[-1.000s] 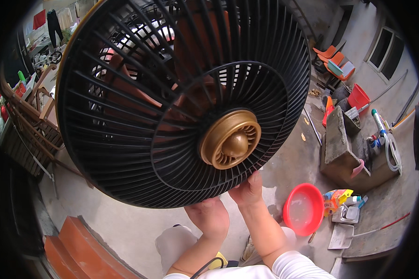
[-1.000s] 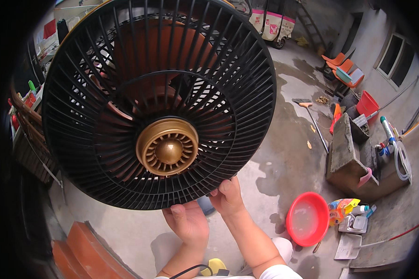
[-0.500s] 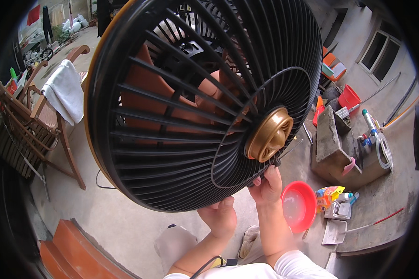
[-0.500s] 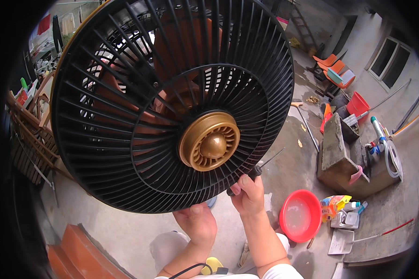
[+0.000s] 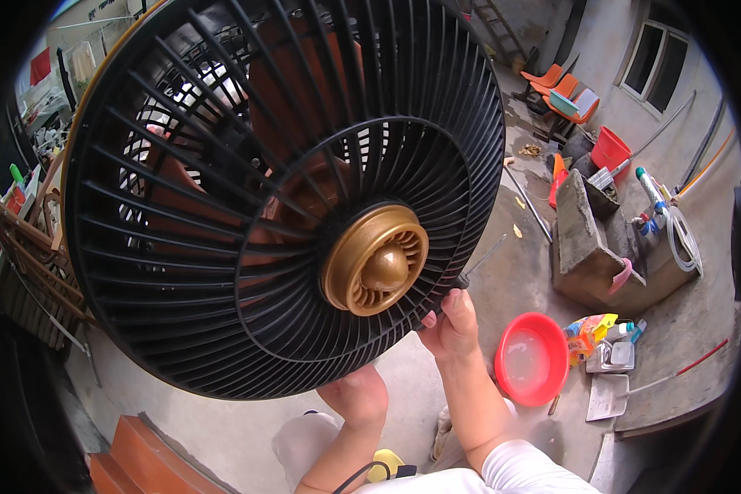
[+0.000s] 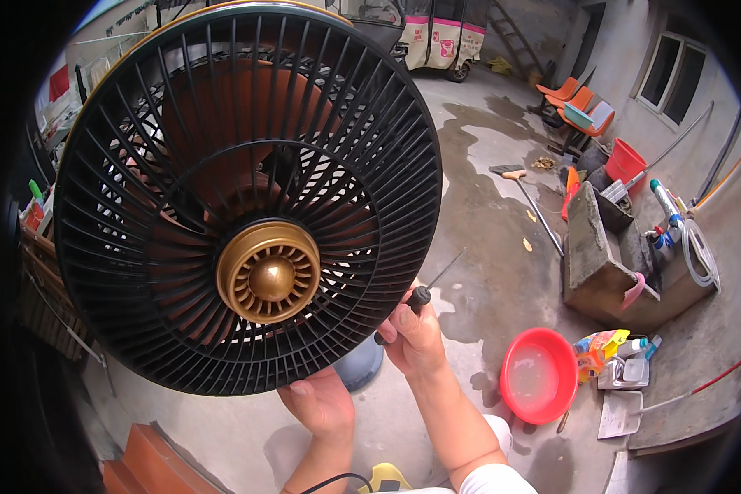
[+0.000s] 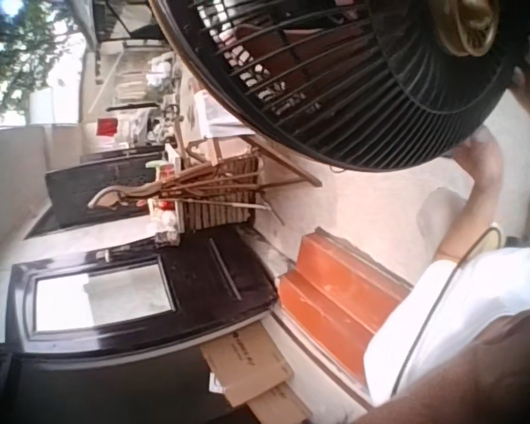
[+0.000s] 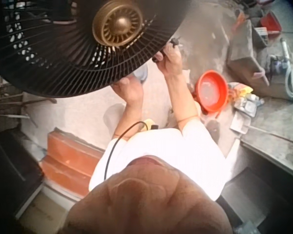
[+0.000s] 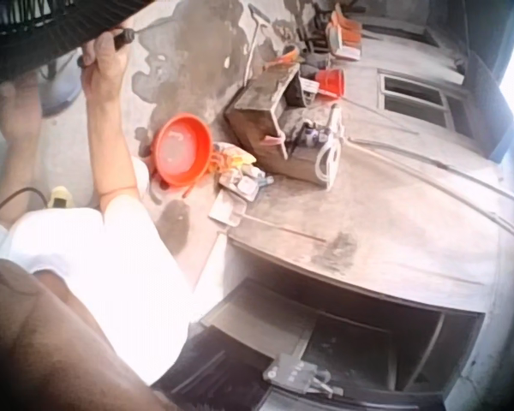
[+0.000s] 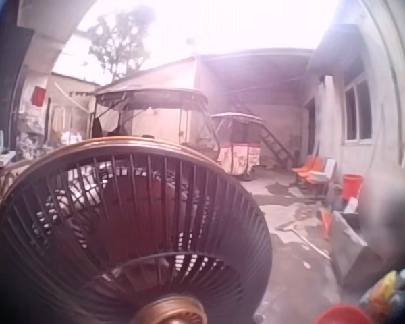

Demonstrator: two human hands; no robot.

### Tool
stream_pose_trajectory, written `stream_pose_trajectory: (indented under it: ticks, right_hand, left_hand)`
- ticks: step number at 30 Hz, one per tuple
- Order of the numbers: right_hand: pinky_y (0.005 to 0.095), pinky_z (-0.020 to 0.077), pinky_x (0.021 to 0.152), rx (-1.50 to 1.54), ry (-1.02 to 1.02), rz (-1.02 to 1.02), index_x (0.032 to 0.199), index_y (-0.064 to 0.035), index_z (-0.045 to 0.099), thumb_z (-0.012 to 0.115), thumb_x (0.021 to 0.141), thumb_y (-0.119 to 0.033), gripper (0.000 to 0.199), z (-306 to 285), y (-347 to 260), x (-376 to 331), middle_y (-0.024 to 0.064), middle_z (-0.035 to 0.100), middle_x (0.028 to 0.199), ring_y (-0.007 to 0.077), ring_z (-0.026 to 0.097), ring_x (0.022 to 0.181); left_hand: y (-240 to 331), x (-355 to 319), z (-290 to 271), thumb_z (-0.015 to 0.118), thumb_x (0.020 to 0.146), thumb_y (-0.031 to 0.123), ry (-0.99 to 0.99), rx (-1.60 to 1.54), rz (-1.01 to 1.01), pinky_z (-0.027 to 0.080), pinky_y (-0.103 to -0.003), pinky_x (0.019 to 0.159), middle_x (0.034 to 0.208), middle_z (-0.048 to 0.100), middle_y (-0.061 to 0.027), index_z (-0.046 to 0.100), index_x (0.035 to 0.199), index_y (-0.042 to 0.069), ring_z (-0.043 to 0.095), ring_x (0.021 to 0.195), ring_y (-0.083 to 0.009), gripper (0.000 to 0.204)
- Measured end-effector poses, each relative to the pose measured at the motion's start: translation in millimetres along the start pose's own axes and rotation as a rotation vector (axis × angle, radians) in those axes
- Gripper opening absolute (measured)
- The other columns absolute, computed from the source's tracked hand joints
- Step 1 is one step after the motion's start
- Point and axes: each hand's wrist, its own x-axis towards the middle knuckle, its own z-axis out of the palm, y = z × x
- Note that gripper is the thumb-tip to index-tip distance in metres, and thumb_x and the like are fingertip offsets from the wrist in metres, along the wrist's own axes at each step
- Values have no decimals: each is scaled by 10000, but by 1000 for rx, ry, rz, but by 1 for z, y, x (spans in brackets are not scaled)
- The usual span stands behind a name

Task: The person assembles a standing fan by attaching the fan head to the pole, securing it with a screwdriver, and adjusting the components. The person uses a screwdriver to tighten screws on the fan head and aligns the parts.

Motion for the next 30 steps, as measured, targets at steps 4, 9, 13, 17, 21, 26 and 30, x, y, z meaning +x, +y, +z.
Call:
stream_pose_trajectory:
  ticks: [4, 9, 13, 17, 21, 26, 30]
  right_hand:
    - [171, 348, 517, -81, -69, -39, 1142, -19, 479, 674, 806, -341, 504, -11, -2, 4, 6, 563, 867, 34, 415, 563]
    - [175, 309, 453, -135, 56, 7, 1030, -44, 499, 763, 724, -286, 471, 1, -14, 8, -30, 519, 737, 35, 402, 533]
    - [173, 342, 471, -83, 110, 12, 1024, -34, 518, 735, 741, -195, 391, 0, -23, 4, -9, 551, 770, 38, 416, 531]
    - [174, 378, 506, -85, 36, 33, 1162, 23, 476, 691, 764, -173, 493, -1, -28, 4, 27, 586, 835, 50, 431, 535]
    - [178, 391, 517, -85, 17, 43, 1177, 38, 461, 677, 750, -136, 509, -1, -29, 7, 36, 585, 834, 55, 436, 547]
    - [197, 401, 559, -60, -45, 88, 1154, 37, 467, 711, 702, -152, 547, -10, -24, 8, 31, 581, 797, 62, 452, 576]
    - [216, 427, 598, -75, -24, 108, 1140, 41, 489, 730, 650, -157, 582, -8, -15, 16, 48, 600, 859, 84, 517, 633]
  left_hand:
    - [-7, 2, -5, 663, 769, 430, -29, -29, 21, 295, -401, 1038, 1344, 394, -84, 293, 1356, 43, 390, 1232, -226, 794]
    - [-9, -1, -4, 753, 735, 283, -39, -171, -7, 276, -360, 1036, 1338, 398, -41, 282, 1354, 59, 401, 1194, -188, 810]
    - [-13, -9, -3, 778, 704, 225, -8, -108, -29, 280, -352, 1031, 1322, 419, -41, 304, 1343, 60, 409, 1189, -178, 813]
    - [-14, -13, -1, 734, 729, 263, -13, -22, -26, 252, -385, 1056, 1335, 410, -44, 320, 1335, 59, 389, 1221, -199, 761]
    - [-13, -13, 0, 715, 734, 314, -5, 33, -11, 242, -398, 1063, 1357, 382, -47, 305, 1346, 67, 373, 1236, -210, 777]
    - [-15, -7, -5, 702, 731, 374, 12, -9, -2, 245, -411, 1063, 1364, 377, -57, 299, 1352, 64, 360, 1252, -224, 803]
    - [-16, -4, -12, 695, 732, 408, 60, -19, -37, 243, -407, 1066, 1375, 370, -63, 295, 1358, 53, 348, 1267, -228, 823]
